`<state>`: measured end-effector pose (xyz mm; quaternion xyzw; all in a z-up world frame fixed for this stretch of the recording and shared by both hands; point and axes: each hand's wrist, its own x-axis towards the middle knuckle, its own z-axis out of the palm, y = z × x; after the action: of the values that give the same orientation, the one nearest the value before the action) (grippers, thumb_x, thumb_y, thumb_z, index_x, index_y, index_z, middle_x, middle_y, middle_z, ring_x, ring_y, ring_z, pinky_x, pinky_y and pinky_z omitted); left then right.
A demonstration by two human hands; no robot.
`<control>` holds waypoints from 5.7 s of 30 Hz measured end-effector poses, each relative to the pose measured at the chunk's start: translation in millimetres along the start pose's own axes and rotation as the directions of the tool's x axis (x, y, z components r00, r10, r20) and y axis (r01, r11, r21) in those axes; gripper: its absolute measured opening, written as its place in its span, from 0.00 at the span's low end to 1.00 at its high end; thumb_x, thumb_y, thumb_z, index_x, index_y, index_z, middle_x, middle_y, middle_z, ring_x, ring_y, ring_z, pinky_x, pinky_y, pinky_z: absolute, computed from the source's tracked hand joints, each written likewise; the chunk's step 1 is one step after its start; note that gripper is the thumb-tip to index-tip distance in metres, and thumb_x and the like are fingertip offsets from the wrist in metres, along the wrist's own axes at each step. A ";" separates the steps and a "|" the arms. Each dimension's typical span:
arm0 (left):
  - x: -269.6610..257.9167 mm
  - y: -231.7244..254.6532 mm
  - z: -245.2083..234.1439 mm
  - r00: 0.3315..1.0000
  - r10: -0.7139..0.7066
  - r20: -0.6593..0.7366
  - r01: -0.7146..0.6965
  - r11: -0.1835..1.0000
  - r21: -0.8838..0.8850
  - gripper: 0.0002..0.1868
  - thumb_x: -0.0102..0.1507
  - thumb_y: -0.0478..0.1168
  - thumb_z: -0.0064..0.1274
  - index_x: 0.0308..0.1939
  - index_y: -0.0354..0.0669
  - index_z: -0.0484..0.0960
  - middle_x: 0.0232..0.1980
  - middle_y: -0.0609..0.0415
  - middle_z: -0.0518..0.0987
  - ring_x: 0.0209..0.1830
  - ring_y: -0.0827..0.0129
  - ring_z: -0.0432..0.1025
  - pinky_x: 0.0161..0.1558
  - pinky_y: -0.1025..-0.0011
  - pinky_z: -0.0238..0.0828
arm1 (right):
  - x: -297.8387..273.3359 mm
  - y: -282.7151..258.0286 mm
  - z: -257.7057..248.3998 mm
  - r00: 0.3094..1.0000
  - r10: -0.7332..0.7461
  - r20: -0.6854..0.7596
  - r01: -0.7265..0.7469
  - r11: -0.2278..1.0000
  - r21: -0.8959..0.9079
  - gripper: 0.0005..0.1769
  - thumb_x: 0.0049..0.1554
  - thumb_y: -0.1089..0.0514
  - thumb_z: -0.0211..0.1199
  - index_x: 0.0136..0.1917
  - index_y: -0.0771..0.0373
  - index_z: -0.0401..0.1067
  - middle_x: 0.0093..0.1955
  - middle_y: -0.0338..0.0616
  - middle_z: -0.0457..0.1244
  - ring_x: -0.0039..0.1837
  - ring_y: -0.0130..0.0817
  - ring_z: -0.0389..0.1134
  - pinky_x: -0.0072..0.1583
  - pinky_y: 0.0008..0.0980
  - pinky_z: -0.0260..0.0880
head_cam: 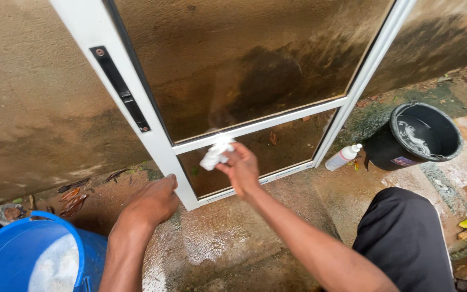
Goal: The person washes a cloth in a bucket, then uses a spray bottle and the cloth to wipe a window frame and its glass panels before lifting and installing it into a window opening.
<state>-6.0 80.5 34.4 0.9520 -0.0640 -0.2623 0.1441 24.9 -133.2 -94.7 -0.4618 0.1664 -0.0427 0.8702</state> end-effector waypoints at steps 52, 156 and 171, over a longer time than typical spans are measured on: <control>14.4 101.4 2.4 0.940 0.063 -0.336 -0.338 0.320 -0.885 0.09 0.58 0.35 0.65 0.34 0.38 0.79 0.36 0.42 0.84 0.40 0.64 0.76 0.53 0.63 0.72 | -43.9 -205.5 -73.0 0.931 -0.111 0.347 0.177 0.971 -0.163 0.07 0.61 0.65 0.57 0.53 0.62 0.63 0.49 0.46 0.67 0.51 0.31 0.72 0.54 0.35 0.78; -9.1 -1.0 -62.1 0.751 -0.387 -0.534 -0.473 0.248 -0.845 0.20 0.72 0.47 0.35 0.63 0.47 0.73 0.65 0.45 0.78 0.67 0.58 0.71 0.69 0.53 0.61 | -14.5 -65.7 120.3 0.243 0.104 0.964 0.510 -0.859 -0.036 0.47 0.53 0.77 0.49 0.82 0.53 0.49 0.85 0.48 0.36 0.84 0.42 0.37 0.77 0.47 0.42; -14.3 -14.4 -69.4 0.817 -0.253 -0.519 -0.385 0.430 -0.816 0.25 0.69 0.57 0.37 0.65 0.52 0.72 0.69 0.42 0.74 0.69 0.52 0.70 0.69 0.47 0.62 | -8.3 -44.2 122.3 0.289 0.154 0.945 0.678 -0.730 -0.088 0.43 0.58 0.69 0.51 0.82 0.49 0.46 0.86 0.41 0.35 0.84 0.37 0.35 0.81 0.44 0.34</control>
<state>18.4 113.7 93.8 0.7520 0.0922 0.0501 0.6507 60.9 -59.9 6.9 -0.8785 -0.4083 -0.2195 -0.1152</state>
